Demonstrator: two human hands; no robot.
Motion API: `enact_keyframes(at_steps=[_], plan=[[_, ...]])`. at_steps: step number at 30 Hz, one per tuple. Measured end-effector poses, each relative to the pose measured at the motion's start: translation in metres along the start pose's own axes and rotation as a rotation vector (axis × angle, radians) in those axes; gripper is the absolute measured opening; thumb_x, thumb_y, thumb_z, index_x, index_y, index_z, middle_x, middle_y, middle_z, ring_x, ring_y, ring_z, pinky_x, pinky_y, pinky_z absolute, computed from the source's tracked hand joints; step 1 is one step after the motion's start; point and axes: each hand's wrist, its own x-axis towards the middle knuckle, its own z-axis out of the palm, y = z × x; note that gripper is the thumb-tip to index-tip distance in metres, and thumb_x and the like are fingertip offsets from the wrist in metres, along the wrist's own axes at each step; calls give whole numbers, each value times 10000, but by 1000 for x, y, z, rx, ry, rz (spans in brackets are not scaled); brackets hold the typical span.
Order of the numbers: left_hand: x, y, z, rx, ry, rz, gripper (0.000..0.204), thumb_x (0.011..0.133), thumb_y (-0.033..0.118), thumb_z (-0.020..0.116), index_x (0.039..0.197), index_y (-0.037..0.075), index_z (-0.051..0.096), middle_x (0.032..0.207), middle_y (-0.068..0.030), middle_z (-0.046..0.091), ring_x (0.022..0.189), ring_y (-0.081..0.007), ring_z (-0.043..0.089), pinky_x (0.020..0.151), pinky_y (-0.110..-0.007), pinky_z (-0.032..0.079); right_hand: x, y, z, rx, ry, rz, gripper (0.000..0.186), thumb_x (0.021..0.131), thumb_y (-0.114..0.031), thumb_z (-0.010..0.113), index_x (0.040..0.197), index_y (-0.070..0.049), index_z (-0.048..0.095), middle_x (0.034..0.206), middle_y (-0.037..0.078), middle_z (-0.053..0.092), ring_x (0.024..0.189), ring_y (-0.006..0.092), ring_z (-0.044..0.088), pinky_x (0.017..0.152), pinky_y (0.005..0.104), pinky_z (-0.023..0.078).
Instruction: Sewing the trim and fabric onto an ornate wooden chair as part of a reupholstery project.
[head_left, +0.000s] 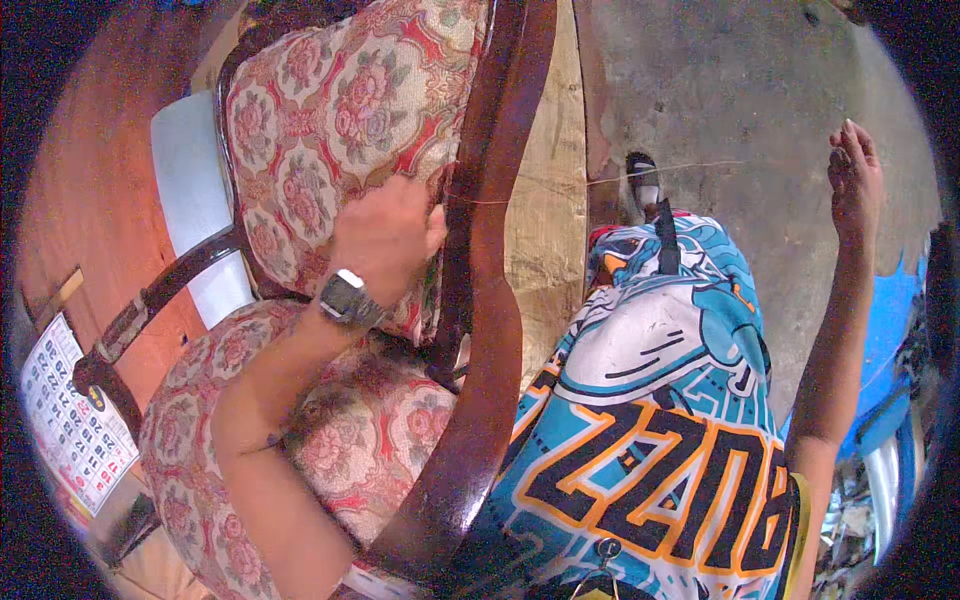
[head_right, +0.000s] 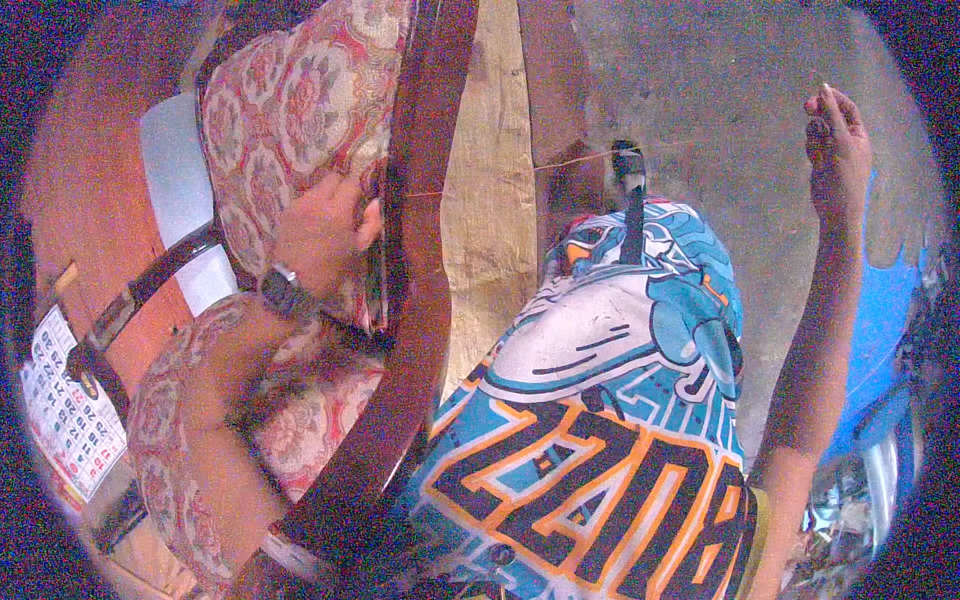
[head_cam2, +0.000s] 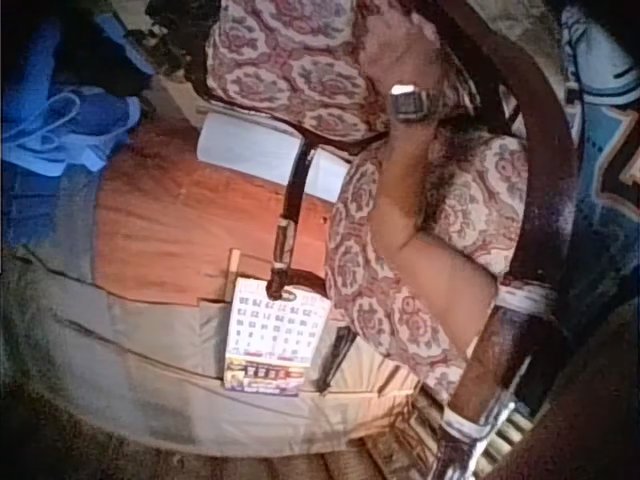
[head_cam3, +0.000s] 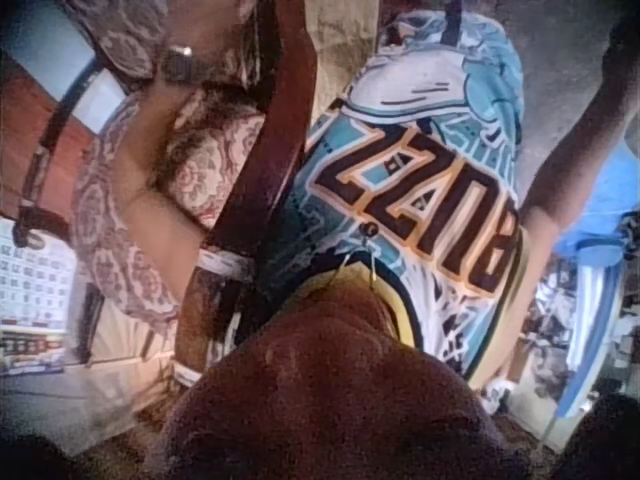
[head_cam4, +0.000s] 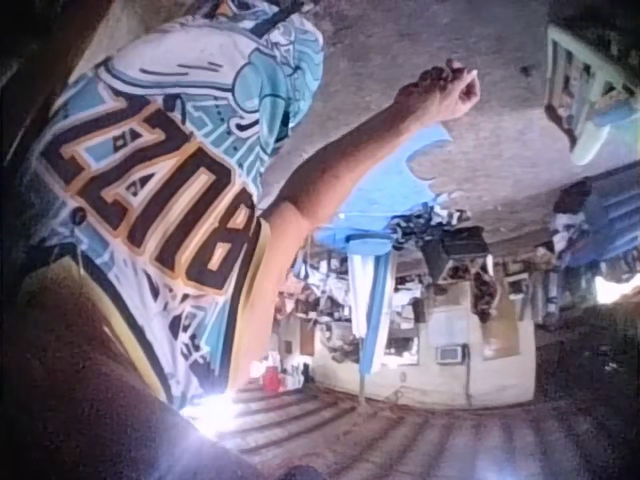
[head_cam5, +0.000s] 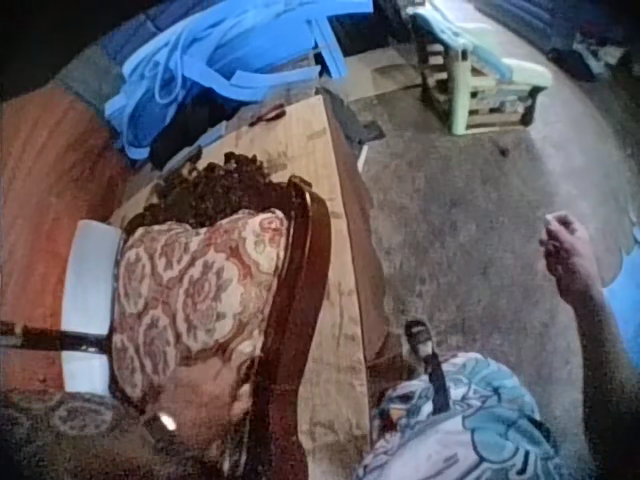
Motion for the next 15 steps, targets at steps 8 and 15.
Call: enact_keyframes(at_steps=[8,15], plan=[[2,5,2,110,-106,-130,210,784,261,601,723,60,586,710,-110,569,615,-278,622,536,-398,498,-7,21,-2,-35,-17,14,219,899,-207,588,1059,-64,542,812,-2,567,519,-4,400,430,142,296],[-3,10,11,133,-148,110,185,785,226,584,786,44,552,737,-130,558,661,-309,607,598,-437,509,-28,2,45,-106,5,-22,172,887,-213,610,982,-71,587,741,-22,541,534,-2,396,450,151,279]])
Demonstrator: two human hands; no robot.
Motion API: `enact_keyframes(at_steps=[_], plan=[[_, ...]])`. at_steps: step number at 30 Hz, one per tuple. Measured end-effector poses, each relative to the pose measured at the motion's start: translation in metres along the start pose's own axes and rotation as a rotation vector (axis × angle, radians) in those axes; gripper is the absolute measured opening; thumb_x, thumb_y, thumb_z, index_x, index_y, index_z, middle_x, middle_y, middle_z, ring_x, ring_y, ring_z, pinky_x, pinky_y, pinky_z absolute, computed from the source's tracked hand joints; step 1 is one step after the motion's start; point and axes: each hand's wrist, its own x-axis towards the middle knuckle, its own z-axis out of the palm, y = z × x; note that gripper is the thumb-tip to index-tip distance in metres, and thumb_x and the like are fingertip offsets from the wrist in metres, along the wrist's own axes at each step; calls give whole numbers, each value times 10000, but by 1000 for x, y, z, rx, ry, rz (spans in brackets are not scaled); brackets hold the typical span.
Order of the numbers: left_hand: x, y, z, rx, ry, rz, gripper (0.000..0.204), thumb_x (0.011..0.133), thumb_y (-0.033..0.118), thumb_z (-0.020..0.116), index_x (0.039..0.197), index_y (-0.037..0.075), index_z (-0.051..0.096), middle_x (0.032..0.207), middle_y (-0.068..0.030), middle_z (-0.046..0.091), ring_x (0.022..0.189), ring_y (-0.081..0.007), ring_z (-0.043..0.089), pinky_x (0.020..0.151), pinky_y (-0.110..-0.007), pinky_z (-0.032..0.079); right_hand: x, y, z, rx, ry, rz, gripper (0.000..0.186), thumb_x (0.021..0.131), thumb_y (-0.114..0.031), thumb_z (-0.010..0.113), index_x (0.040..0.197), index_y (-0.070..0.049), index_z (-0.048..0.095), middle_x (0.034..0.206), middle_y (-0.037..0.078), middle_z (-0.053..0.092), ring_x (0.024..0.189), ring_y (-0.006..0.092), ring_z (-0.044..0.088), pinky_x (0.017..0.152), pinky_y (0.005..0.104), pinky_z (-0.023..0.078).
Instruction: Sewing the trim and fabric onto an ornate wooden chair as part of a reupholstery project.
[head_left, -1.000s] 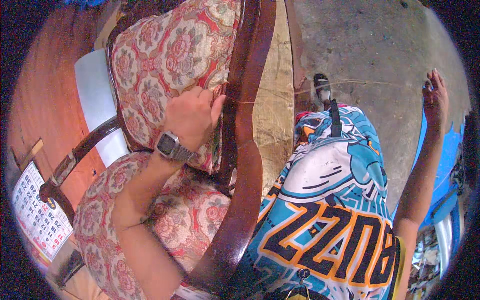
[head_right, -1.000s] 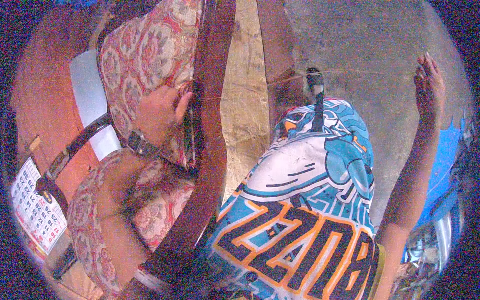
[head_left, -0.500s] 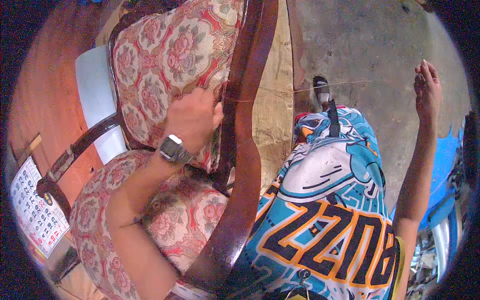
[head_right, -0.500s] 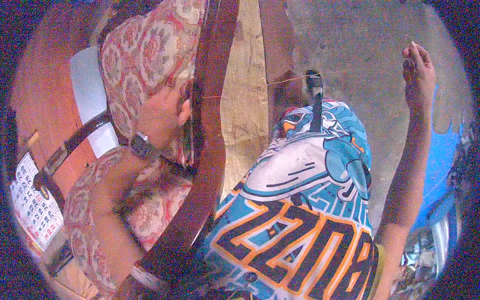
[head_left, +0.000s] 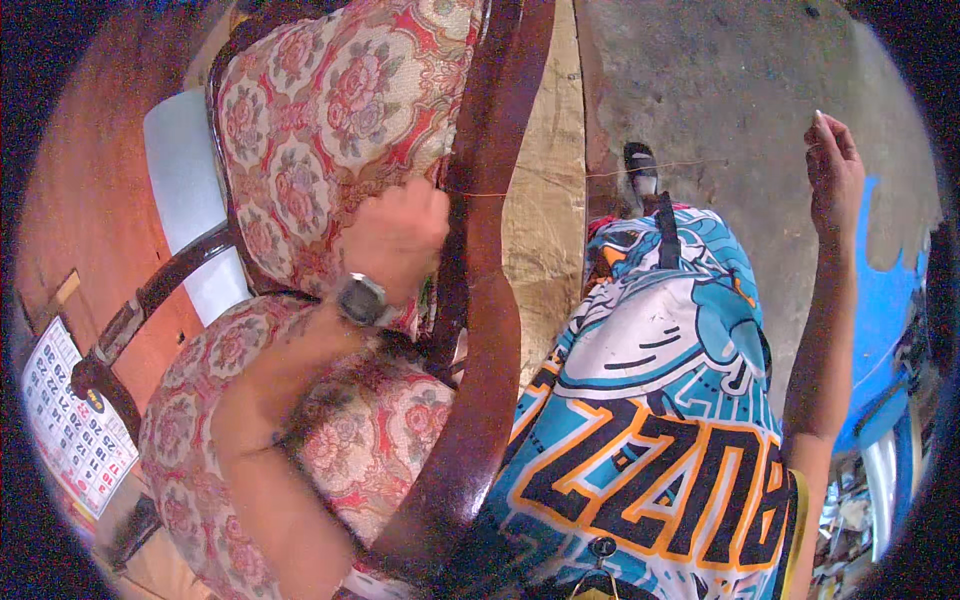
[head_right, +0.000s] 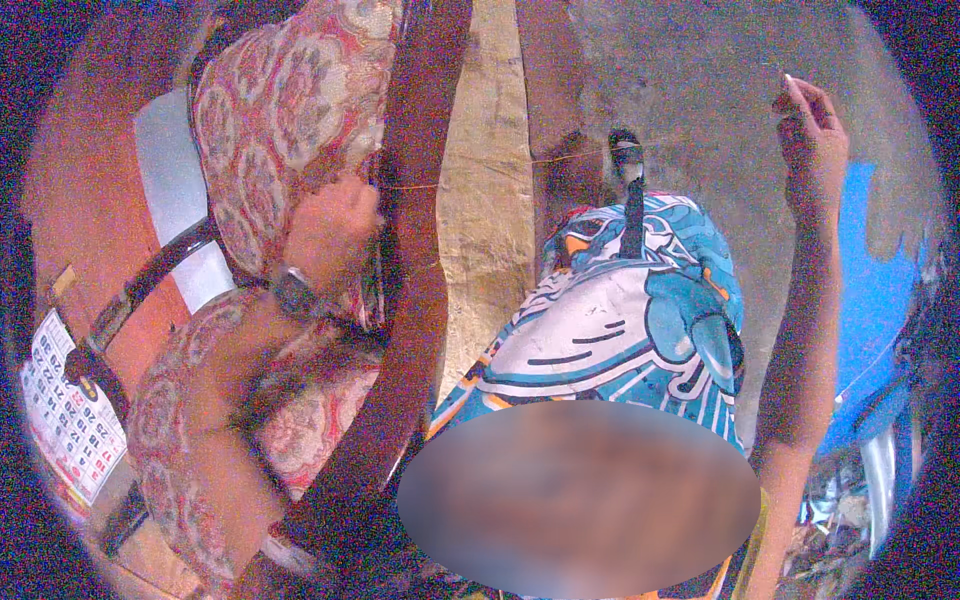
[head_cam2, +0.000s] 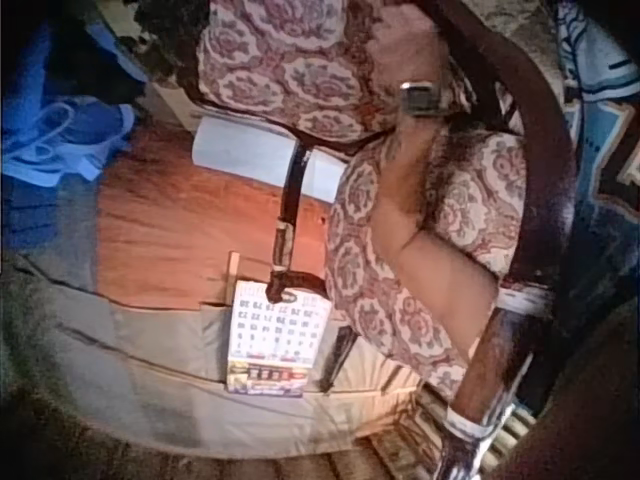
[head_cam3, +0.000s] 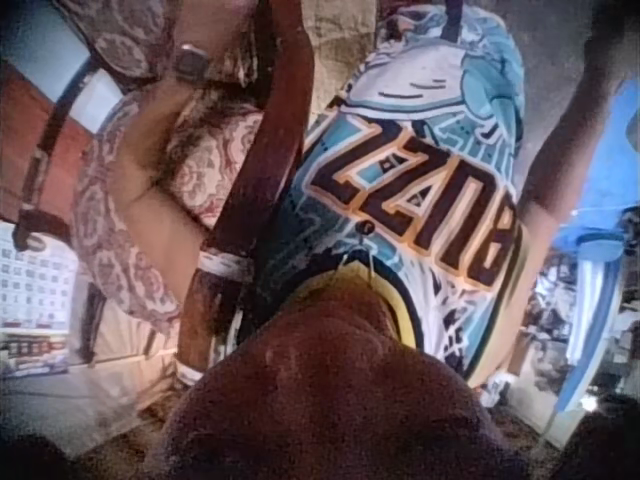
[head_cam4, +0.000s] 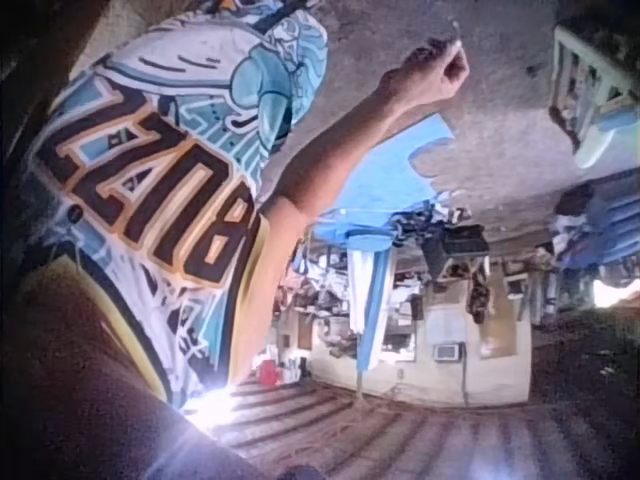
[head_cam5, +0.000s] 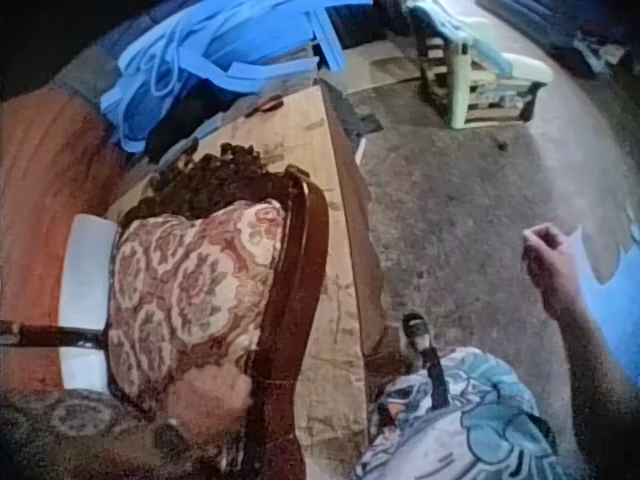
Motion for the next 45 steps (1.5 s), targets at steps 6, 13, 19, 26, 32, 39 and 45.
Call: enact_keyframes(at_steps=[6,13,19,26,32,39,45], plan=[[-5,-7,2,-143,141,74,170,784,222,595,726,76,530,715,-88,547,639,-258,594,553,-389,482,-36,-11,70,-144,-274,-314,136,882,-196,621,913,-65,605,672,-53,497,579,20,427,491,171,311],[-3,-21,-4,-209,197,-129,274,815,318,601,747,57,550,729,-112,560,609,-270,595,524,-391,493,-52,-14,97,-131,-349,-137,135,872,-170,630,898,-39,608,688,-25,554,592,49,487,513,206,396],[0,-8,-2,-97,39,-155,165,839,215,531,827,51,550,744,-126,551,693,-288,605,578,-416,506,-69,-12,115,-140,-431,-168,140,866,-168,634,888,-32,607,695,-7,579,612,64,518,551,217,435],[-1,-3,11,115,101,-10,58,734,127,564,766,112,517,744,-40,490,664,-182,571,503,-314,502,-106,-29,182,-315,-675,-591,146,837,-143,653,871,-30,568,608,83,561,512,117,534,486,262,426],[-7,-4,15,135,86,-12,76,755,147,554,811,110,518,801,-31,473,717,-181,540,524,-316,495,-121,-26,233,-474,-680,-705,157,834,-206,594,833,-67,520,598,157,571,597,371,585,517,448,456],[-10,-2,9,48,3,-39,126,802,115,509,914,57,509,865,-100,484,790,-255,548,582,-370,509,-127,-27,241,-634,-700,-638,154,840,-221,576,869,-77,530,620,157,588,613,365,597,540,461,468],[-9,-4,8,58,8,-46,128,797,122,514,910,61,512,861,-92,483,777,-247,552,568,-360,510,-129,-23,243,-623,-657,-662,137,828,-194,589,854,-75,526,617,155,591,595,363,597,525,457,469]])
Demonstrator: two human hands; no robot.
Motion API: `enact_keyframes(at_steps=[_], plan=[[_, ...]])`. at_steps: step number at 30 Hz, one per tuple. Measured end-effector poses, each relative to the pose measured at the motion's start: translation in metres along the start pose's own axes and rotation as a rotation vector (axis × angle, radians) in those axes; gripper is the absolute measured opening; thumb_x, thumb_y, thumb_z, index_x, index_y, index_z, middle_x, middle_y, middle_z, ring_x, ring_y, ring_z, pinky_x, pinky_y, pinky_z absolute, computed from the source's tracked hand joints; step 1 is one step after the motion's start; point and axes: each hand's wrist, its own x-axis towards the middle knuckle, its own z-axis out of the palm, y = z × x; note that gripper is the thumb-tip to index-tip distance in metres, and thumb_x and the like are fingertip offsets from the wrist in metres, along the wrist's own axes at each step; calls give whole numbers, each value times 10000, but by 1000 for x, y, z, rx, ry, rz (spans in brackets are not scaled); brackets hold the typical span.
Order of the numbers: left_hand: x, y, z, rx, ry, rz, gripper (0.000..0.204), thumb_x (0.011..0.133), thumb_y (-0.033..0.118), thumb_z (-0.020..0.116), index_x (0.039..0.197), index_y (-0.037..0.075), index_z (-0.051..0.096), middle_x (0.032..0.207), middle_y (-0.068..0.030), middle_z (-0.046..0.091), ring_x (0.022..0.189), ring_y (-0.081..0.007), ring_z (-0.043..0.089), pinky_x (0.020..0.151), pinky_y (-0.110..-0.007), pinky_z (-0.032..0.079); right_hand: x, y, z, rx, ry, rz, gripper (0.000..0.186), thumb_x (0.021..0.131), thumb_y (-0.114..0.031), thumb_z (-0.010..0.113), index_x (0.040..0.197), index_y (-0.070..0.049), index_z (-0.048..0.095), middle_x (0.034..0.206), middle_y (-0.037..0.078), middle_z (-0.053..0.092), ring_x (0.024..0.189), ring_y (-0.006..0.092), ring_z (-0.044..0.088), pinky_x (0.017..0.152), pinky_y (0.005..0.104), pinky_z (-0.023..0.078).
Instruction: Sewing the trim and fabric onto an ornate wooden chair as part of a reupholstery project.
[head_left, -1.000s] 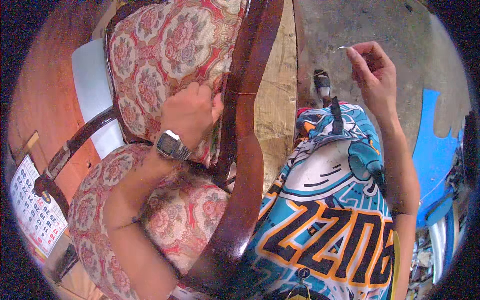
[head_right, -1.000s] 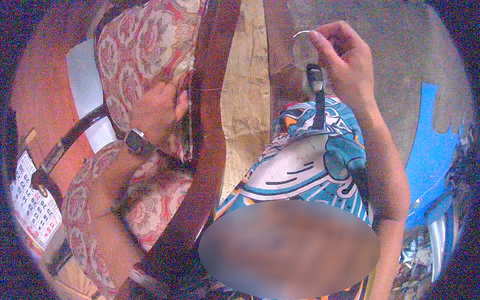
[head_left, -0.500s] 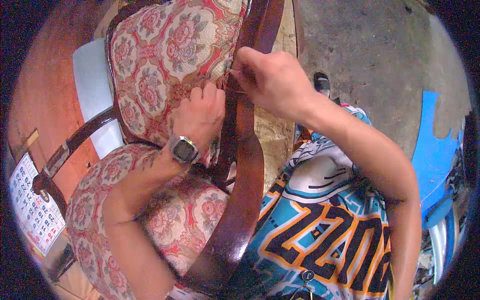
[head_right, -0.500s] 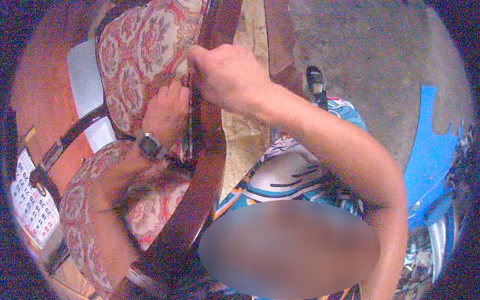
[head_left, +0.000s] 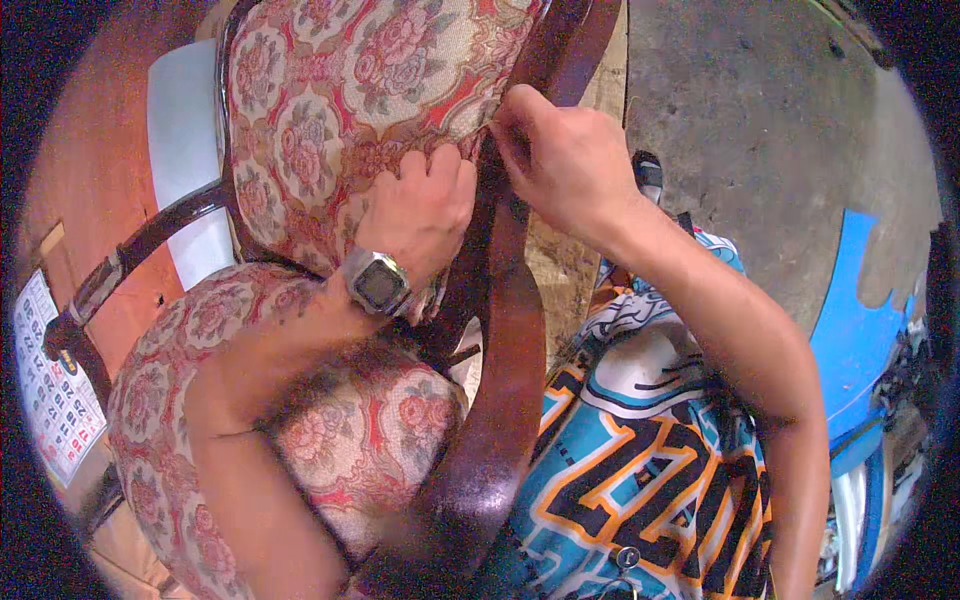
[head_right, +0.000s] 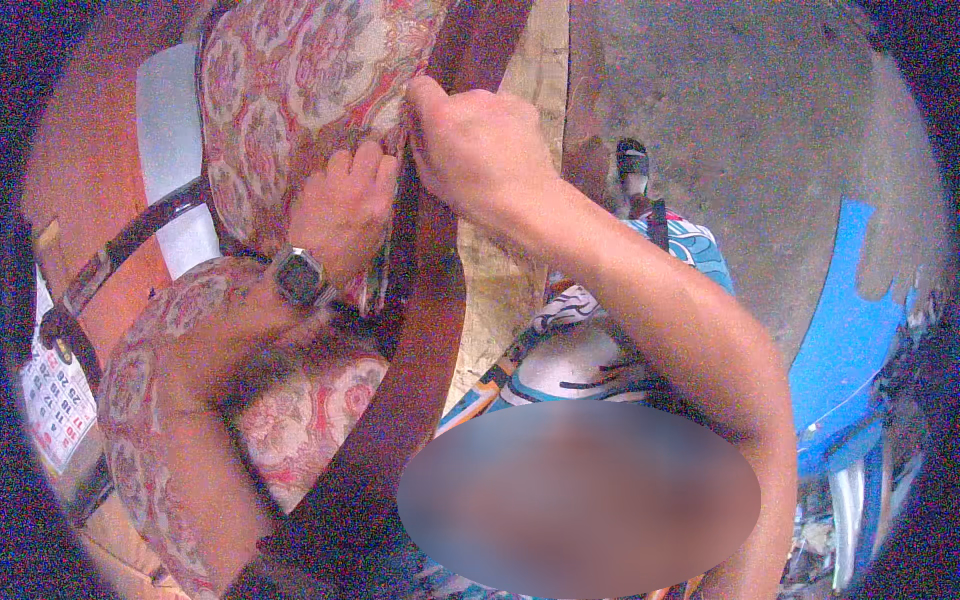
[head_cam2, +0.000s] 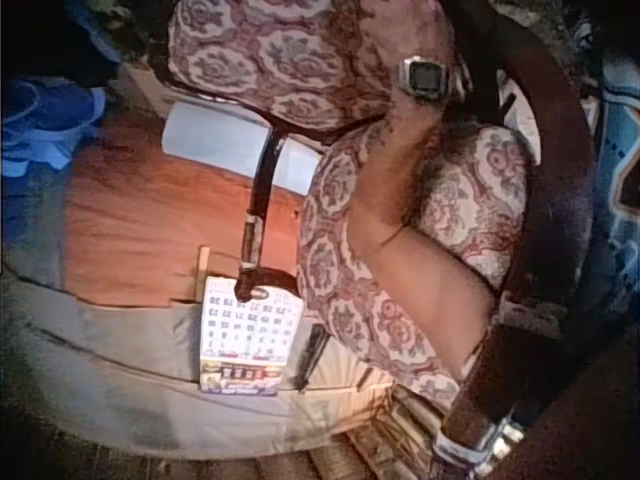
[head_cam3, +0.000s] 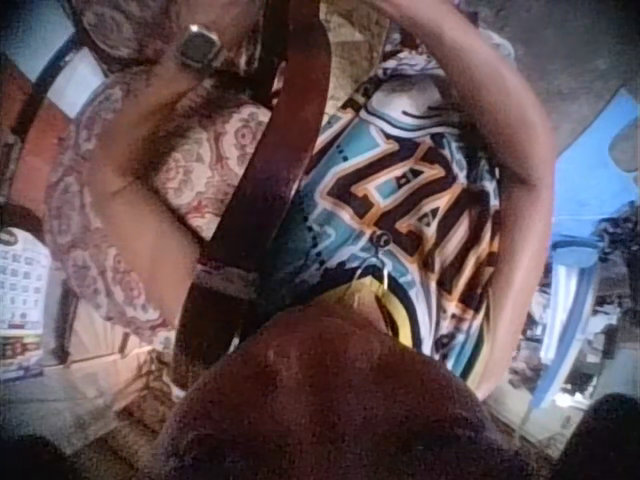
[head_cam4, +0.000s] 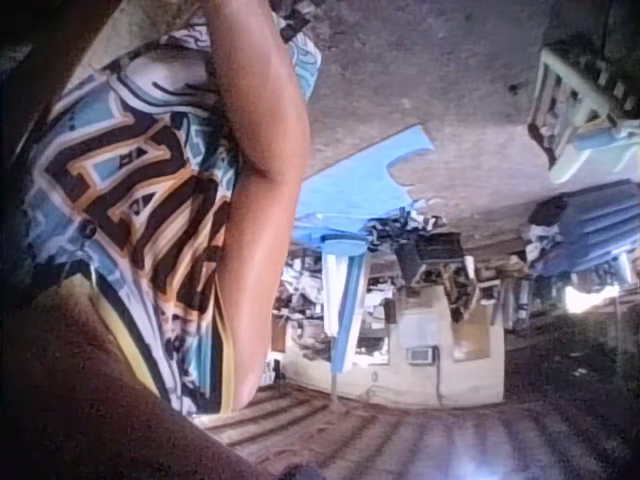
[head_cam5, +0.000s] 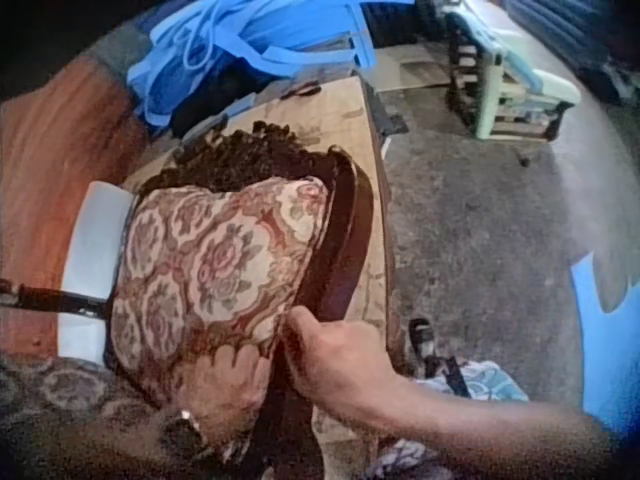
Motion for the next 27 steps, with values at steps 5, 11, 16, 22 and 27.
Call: enact_keyframes(at_steps=[5,11,16,22,27], plan=[[0,0,3,53,92,32,114,735,150,566,828,98,526,816,-40,480,725,-190,538,523,-306,483,-2,1,2,22,53,-36,144,818,-184,603,838,-71,516,599,153,582,571,357,594,506,447,468],[1,0,3,34,82,23,106,750,138,554,841,88,535,821,-52,494,723,-203,554,522,-316,492,-3,2,3,27,81,-57,138,810,-167,604,834,-71,509,597,154,578,575,356,594,499,445,467],[2,0,1,36,76,20,108,750,136,553,840,81,536,827,-58,501,718,-207,562,526,-322,502,-2,3,3,6,65,-56,127,802,-152,606,842,-72,516,601,149,579,578,352,596,500,443,467],[2,0,1,17,83,24,97,748,135,552,829,83,536,819,-55,500,711,-201,561,515,-316,505,-2,3,3,28,56,-43,127,796,-148,618,845,-71,530,630,144,597,591,345,607,521,434,480],[2,0,1,34,103,29,93,747,137,553,824,88,535,814,-50,498,709,-195,557,505,-310,501,-2,3,4,41,72,-27,125,796,-146,620,836,-67,532,634,143,602,600,340,613,525,428,484]])
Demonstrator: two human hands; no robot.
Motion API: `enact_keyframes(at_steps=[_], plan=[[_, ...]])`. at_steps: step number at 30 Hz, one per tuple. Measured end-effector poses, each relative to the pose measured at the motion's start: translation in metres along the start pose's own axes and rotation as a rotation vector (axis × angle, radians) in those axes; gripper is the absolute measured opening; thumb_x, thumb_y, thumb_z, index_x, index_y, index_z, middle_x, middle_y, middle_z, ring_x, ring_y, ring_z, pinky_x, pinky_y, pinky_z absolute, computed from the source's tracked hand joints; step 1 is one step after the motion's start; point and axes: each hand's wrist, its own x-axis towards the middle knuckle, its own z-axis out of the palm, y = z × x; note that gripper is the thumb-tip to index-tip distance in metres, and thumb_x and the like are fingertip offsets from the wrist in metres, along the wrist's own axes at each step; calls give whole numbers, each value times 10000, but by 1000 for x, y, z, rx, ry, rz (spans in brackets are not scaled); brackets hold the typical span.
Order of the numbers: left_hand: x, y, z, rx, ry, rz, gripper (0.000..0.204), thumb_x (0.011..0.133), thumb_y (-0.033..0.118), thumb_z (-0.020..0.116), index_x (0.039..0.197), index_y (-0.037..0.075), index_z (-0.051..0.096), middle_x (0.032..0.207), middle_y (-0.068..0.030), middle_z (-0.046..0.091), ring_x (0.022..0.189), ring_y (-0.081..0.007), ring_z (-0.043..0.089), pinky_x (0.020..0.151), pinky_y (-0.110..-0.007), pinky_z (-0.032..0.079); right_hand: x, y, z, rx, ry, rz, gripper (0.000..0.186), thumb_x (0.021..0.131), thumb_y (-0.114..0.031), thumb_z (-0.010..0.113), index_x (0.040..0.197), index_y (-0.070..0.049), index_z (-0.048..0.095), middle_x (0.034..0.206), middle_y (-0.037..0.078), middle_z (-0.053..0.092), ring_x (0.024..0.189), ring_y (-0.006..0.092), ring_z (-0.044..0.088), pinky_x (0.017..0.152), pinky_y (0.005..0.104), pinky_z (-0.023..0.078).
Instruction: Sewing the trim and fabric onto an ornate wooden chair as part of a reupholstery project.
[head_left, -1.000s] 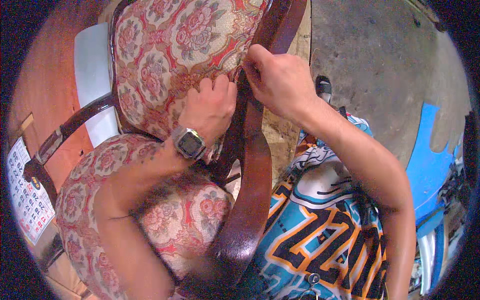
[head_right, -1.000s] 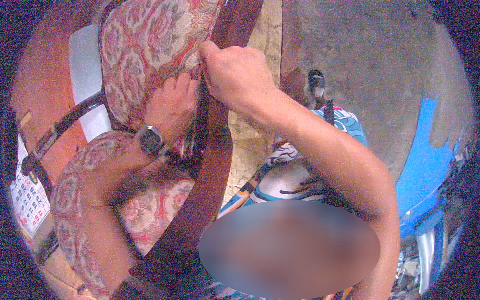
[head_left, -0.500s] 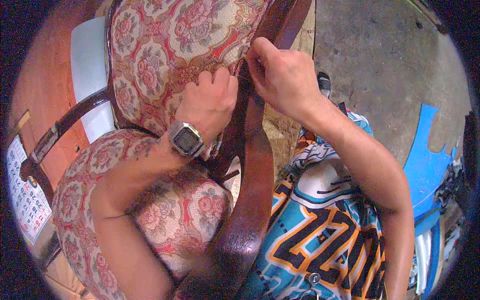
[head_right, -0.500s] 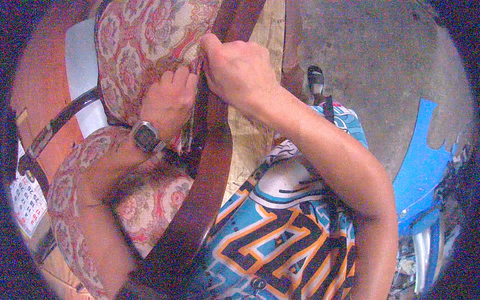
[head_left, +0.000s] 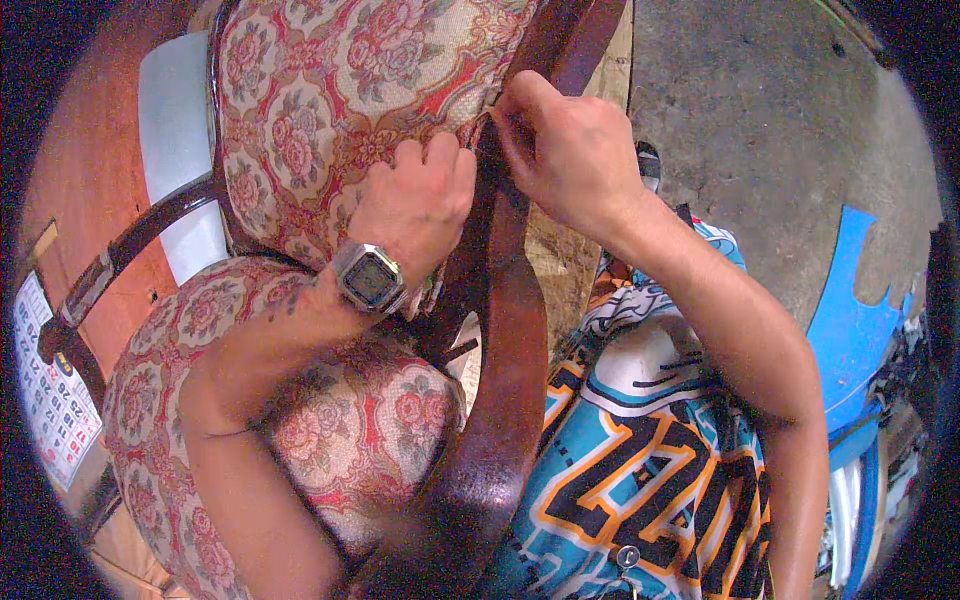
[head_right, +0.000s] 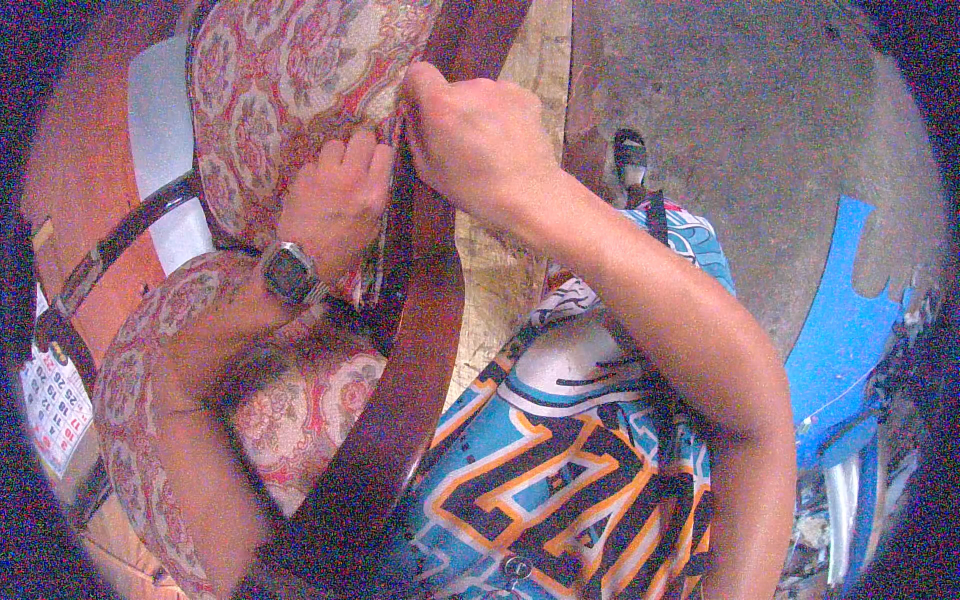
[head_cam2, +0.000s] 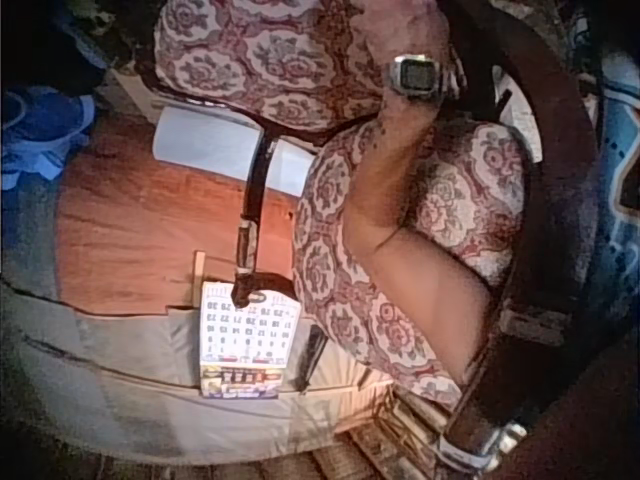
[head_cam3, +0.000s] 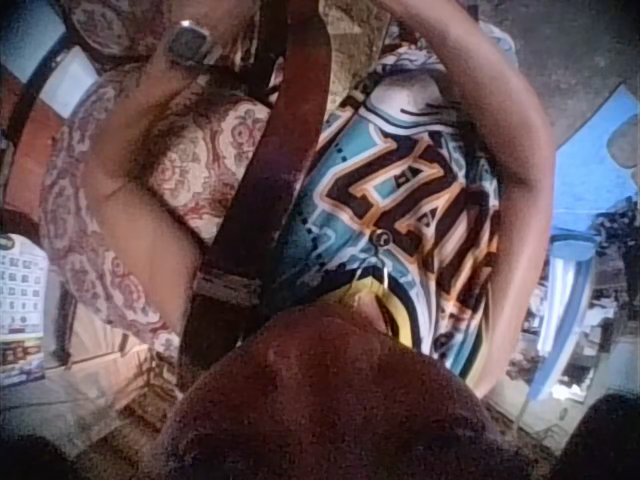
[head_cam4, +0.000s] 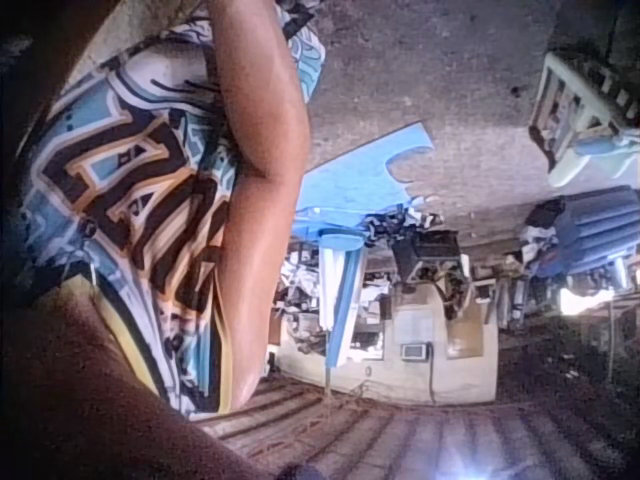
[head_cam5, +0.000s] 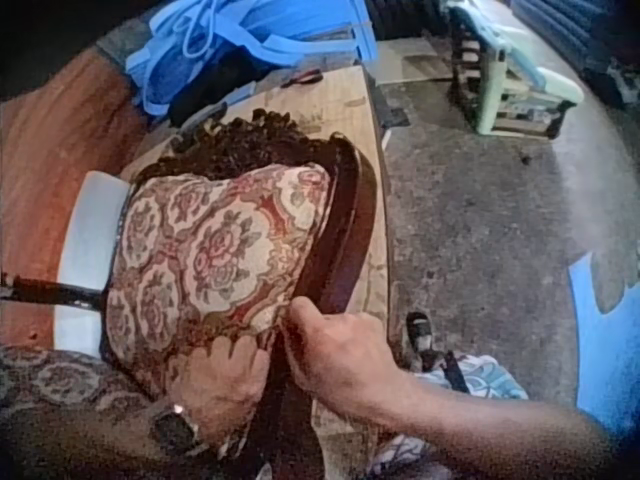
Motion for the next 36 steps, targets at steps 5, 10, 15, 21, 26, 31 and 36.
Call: enact_keyframes(at_steps=[5,10,15,21,26,31,36], plan=[[0,0,1,0,-10,2,96,745,138,556,824,89,534,813,-48,495,716,-192,555,512,-309,504,-1,1,1,-27,-11,-11,123,795,-146,621,834,-68,534,627,141,601,594,339,611,518,426,482],[-1,0,2,-16,-24,-10,100,750,133,554,836,85,537,824,-53,495,730,-199,557,528,-313,508,0,-1,2,-26,-20,6,125,789,-151,619,836,-75,532,623,138,598,594,340,606,514,429,476],[-4,0,0,-45,-95,-41,122,759,124,548,870,74,540,861,-62,493,770,-213,558,569,-334,518,7,-5,-2,-77,-112,24,120,795,-191,614,815,-79,574,636,148,603,624,352,607,560,454,481],[-12,-1,-6,-79,-110,-57,167,745,106,561,904,55,545,885,-76,493,795,-225,559,592,-347,523,11,-8,-9,-93,-220,38,153,716,-131,578,825,-47,644,692,201,632,687,350,652,599,463,526],[-12,0,-6,-57,-137,-43,183,735,103,571,910,59,542,887,-75,494,785,-229,566,585,-324,534,14,-8,-10,-67,-209,2,172,715,-129,577,846,-48,651,695,192,637,696,347,655,611,461,530],[-12,-8,-8,-128,-99,-25,166,750,108,568,904,52,537,893,-88,500,787,-245,575,586,-342,535,15,-9,-17,-89,-330,45,205,786,-226,632,912,-64,649,723,170,635,720,359,621,656,438,499],[-4,-36,-9,-523,-44,69,150,810,145,568,898,30,528,885,-138,513,796,-307,577,634,-398,513,5,-10,-27,104,-242,103,216,760,-171,666,922,-30,634,780,155,645,751,345,627,687,420,500]])
